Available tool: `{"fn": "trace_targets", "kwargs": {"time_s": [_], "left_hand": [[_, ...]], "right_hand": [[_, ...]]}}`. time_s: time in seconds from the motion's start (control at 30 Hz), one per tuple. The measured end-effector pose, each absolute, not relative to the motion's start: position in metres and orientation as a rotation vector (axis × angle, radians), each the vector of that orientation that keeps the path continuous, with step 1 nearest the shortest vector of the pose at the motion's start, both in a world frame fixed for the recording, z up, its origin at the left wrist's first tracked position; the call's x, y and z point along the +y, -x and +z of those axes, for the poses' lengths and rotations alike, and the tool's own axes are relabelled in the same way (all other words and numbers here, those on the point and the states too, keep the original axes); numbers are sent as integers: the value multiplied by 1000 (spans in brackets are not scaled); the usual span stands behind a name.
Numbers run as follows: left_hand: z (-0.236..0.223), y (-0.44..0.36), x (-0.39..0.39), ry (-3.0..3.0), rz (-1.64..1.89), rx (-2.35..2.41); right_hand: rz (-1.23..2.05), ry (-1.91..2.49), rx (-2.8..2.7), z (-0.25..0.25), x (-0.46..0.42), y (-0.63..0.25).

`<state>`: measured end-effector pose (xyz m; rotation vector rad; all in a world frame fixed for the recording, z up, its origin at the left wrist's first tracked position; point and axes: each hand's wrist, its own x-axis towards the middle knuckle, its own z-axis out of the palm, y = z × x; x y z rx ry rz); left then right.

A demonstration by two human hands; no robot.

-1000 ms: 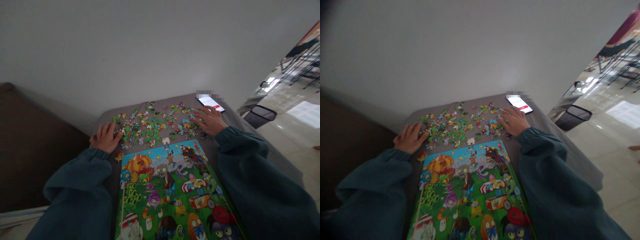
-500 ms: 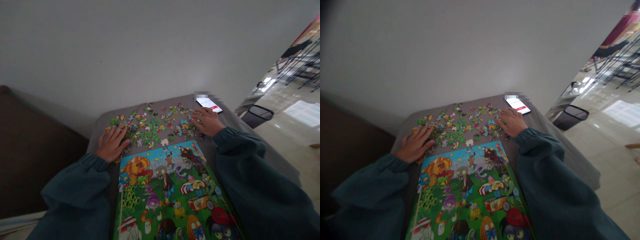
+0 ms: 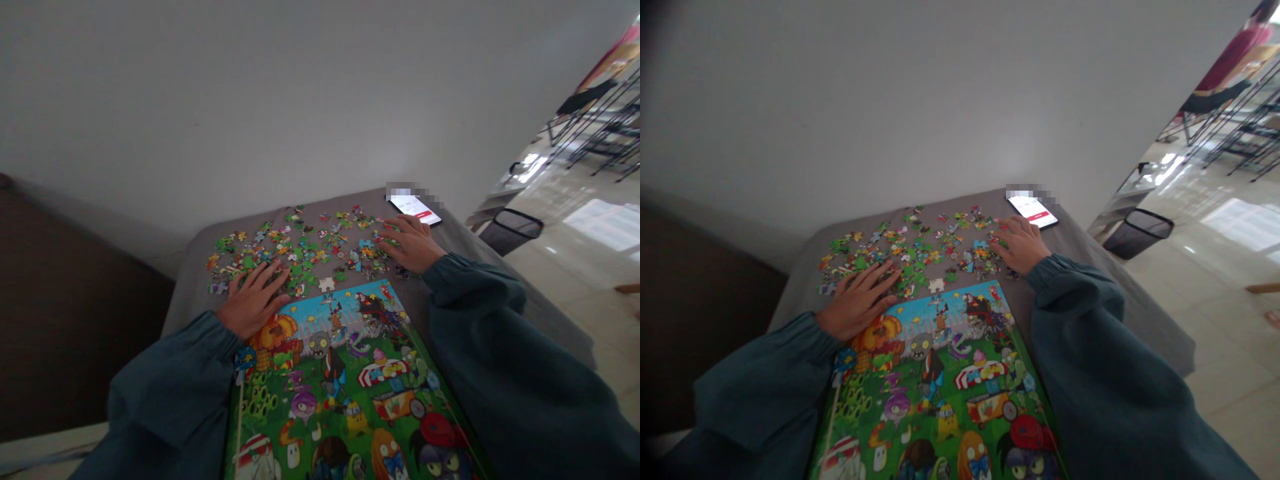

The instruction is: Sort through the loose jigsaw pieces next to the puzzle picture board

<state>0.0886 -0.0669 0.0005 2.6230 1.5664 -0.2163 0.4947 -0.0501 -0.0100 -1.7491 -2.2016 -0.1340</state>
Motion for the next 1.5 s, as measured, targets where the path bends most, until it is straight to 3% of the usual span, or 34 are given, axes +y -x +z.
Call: {"fn": "trace_targets", "kwargs": {"time_s": [0.63,1.07,1.5], "left_hand": [[0,-107,-74,-2781,26,1564],[7,-99,-69,-2517,-141,1841],[-2,-94,-69,-2566,-96,1624]], "right_hand": [[-155,1707,-2211,-14,-50,-495],[-159,1687,-2246,-20,-47,-499],[-157,1687,-2235,-20,-49,-498]]}}
